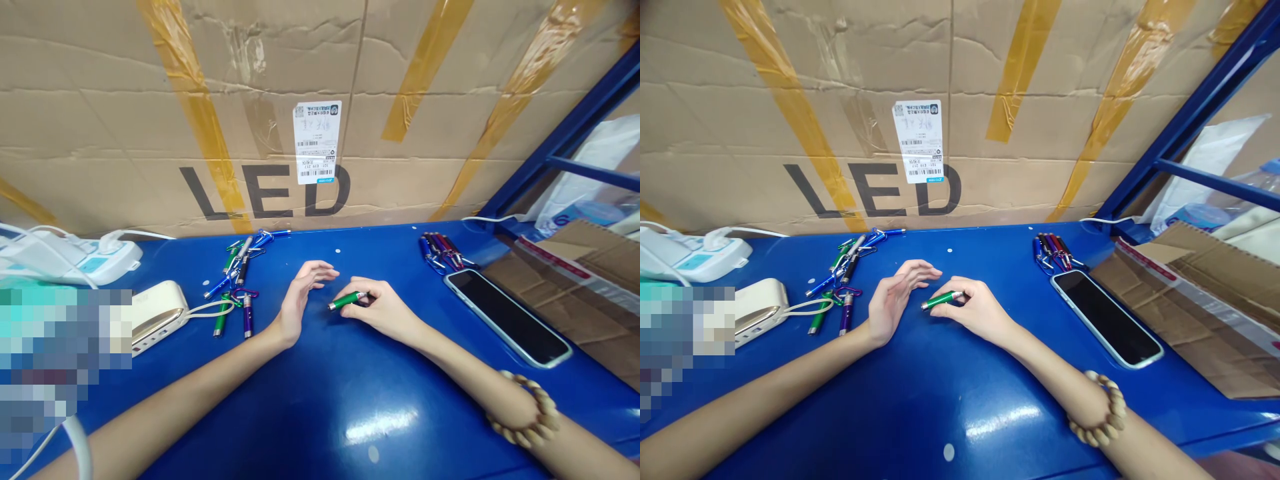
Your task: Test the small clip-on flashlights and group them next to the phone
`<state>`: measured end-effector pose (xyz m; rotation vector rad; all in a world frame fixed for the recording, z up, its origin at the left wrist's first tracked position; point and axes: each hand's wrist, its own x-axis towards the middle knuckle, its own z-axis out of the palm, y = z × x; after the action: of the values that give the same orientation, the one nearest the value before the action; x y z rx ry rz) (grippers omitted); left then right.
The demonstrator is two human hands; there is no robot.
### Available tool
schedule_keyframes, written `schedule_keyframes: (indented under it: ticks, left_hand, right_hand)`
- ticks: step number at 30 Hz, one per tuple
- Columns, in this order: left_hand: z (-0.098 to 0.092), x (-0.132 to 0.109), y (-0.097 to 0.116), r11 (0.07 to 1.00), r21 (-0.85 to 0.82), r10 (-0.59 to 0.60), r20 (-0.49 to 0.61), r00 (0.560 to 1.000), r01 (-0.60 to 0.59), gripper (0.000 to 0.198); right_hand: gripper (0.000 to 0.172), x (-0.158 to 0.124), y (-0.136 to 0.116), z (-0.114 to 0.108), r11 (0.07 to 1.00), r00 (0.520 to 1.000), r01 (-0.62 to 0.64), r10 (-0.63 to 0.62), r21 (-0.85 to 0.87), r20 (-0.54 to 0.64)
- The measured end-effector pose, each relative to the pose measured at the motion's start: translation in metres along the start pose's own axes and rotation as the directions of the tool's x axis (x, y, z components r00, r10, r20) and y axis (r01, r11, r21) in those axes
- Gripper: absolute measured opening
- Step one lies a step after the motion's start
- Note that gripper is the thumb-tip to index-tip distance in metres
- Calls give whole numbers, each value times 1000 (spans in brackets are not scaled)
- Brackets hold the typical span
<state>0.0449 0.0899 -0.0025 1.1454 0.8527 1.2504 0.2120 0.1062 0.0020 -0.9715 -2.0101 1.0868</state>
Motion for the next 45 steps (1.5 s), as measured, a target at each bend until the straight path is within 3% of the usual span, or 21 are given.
schedule_keyframes:
  ticks: [12,21,37,45]
  left_hand:
    - [-1,1,-1,1000,3,9,9,1000,-9,32]
    - [-2,-1,-1,1000,18,6,19,1000,-6,32]
    - [-1,1,-1,1000,15,7,14,1000,-8,32]
    - [0,2,0,1000,18,6,-4,1000,-6,31]
  right_hand:
    - [15,0,0,0,1000,1000,-15,15,-23,2]
    - [14,-2,0,1,999,997,-32,32,1,73]
    - [17,0,1,0,998,998,-58,58,-35,11]
    - [15,1,1,-1,998,1000,-8,9,-69,14]
